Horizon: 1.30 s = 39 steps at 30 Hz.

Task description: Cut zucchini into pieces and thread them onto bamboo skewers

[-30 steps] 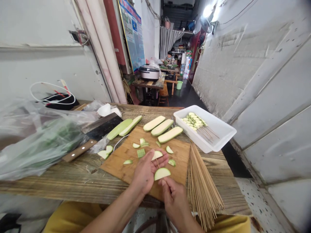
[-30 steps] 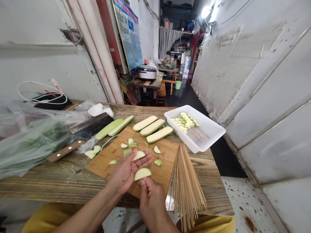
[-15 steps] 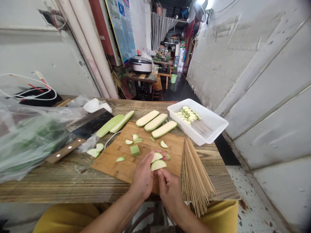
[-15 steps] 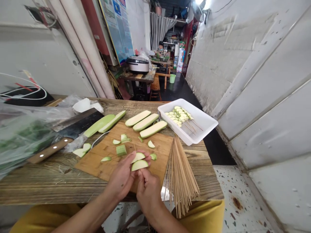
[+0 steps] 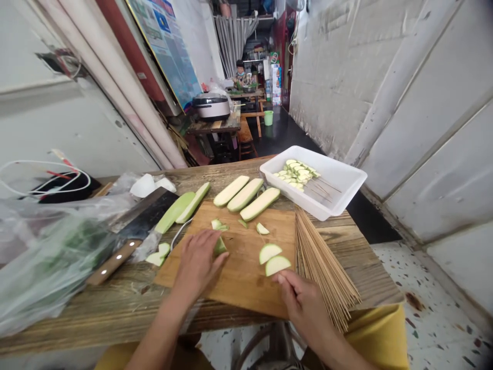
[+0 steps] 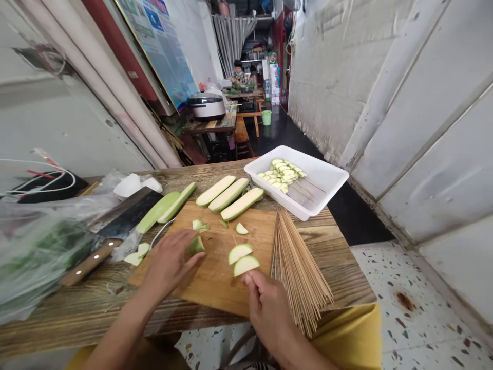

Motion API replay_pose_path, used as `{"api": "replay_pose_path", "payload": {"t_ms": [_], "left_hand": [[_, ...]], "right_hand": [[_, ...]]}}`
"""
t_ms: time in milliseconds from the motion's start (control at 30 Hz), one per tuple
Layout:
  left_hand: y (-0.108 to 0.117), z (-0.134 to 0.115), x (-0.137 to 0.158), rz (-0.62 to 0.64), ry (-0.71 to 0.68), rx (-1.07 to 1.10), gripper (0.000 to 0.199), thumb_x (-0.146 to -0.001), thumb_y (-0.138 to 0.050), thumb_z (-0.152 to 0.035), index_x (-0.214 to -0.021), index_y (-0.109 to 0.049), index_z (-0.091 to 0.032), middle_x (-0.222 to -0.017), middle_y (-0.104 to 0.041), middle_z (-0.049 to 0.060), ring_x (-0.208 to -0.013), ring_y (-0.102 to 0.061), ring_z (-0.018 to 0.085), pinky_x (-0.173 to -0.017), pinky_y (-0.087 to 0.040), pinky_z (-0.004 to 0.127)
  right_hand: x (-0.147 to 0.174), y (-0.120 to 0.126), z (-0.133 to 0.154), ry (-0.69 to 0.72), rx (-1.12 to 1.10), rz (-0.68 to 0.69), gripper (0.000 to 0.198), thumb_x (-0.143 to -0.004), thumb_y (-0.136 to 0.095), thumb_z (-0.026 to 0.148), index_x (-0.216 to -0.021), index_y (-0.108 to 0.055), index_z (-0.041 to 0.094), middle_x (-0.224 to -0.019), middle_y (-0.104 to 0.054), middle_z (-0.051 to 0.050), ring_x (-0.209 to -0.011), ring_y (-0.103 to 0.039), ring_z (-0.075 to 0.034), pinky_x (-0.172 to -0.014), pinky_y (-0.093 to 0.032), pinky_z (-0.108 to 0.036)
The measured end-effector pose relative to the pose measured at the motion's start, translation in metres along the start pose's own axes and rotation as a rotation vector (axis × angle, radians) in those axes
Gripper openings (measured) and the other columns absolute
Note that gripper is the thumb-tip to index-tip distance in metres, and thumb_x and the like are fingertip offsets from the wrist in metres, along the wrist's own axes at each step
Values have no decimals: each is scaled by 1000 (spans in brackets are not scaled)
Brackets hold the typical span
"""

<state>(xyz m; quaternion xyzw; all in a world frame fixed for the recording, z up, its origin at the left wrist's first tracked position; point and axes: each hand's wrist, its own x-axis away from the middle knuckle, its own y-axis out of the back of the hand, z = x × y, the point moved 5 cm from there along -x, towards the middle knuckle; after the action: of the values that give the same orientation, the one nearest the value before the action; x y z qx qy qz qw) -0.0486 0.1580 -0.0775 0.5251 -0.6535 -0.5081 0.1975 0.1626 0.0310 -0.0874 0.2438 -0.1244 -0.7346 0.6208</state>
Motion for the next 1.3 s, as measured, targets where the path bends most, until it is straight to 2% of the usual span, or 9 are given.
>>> {"api": "replay_pose_path", "payload": {"t_ms": [100, 200, 367, 533, 733, 933, 1033, 1133, 1300], "left_hand": [[-13, 1, -5, 83, 68, -225, 41, -74, -60, -35, -110, -59, -15, -118, -59, 20, -116, -46, 37, -101, -20, 53], [-17, 5, -7, 145, 98, -292, 37, -77, -55, -35, -108, -59, -13, -113, -61, 20, -111, -49, 35, -98, -24, 52], [-19, 14, -9, 155, 30, -197, 39, -76, -55, -35, -109, -57, -14, -112, -62, 16, -108, -51, 30, -97, -30, 43], [-23, 22, -13, 140, 33, -102, 40, -71, -59, -36, -106, -58, -17, -106, -63, 13, -101, -56, 28, -93, -36, 39], [-18, 19, -11, 136, 7, -120, 41, -74, -58, -35, -111, -60, -17, -112, -64, 12, -106, -54, 27, -96, -32, 43], [-15, 20, -8, 111, 13, -75, 41, -75, -59, -32, -116, -60, -26, -114, -65, 8, -110, -54, 28, -103, -22, 52], [-9, 19, -7, 21, 64, 107, 41, -69, -66, -33, -109, -64, -23, -124, -59, 11, -117, -50, 30, -105, -22, 50], [-1, 17, -4, -48, 196, 515, 41, -65, -71, -32, -104, -64, -19, -125, -58, 13, -117, -50, 29, -103, -31, 43], [-1, 5, 4, 112, 381, 1377, 40, -71, -68, -29, -109, -60, -17, -114, -64, 14, -106, -59, 27, -99, -38, 42]], "right_hand": [[-1, -3, 1, 18, 17, 24, 29, -93, -36, 24, -81, -62, 17, -64, -62, -1, -54, -57, -14, -53, -37, -22], [-2, -2, 1, 13, 31, 26, 30, -93, -35, 25, -80, -61, 18, -60, -60, 0, -52, -55, -14, -51, -36, -22], [-4, -5, 5, 13, -18, 66, 28, -93, -35, 23, -81, -60, 19, -69, -66, -2, -59, -61, -16, -55, -39, -22], [-3, -11, 11, 16, -32, 117, 27, -92, -36, 21, -82, -61, 19, -72, -68, -3, -64, -63, -16, -58, -39, -22], [-1, -13, 9, 30, -9, 126, 27, -93, -36, 20, -83, -61, 18, -71, -66, -2, -61, -61, -15, -56, -37, -22], [1, -15, 9, 26, -33, 142, 26, -93, -36, 20, -83, -60, 19, -74, -67, -2, -66, -63, -16, -59, -38, -22], [1, -14, 8, 18, -26, 150, 26, -93, -36, 21, -83, -60, 19, -73, -67, -2, -64, -62, -16, -58, -37, -22], [1, -14, 11, 22, -43, 153, 27, -93, -35, 21, -83, -60, 18, -71, -65, -2, -62, -59, -15, -58, -36, -22], [0, -20, 27, 96, -163, 215, 26, -93, -36, 22, -75, -54, 18, -60, -49, 3, -53, -47, -11, -51, -31, -20]]}}
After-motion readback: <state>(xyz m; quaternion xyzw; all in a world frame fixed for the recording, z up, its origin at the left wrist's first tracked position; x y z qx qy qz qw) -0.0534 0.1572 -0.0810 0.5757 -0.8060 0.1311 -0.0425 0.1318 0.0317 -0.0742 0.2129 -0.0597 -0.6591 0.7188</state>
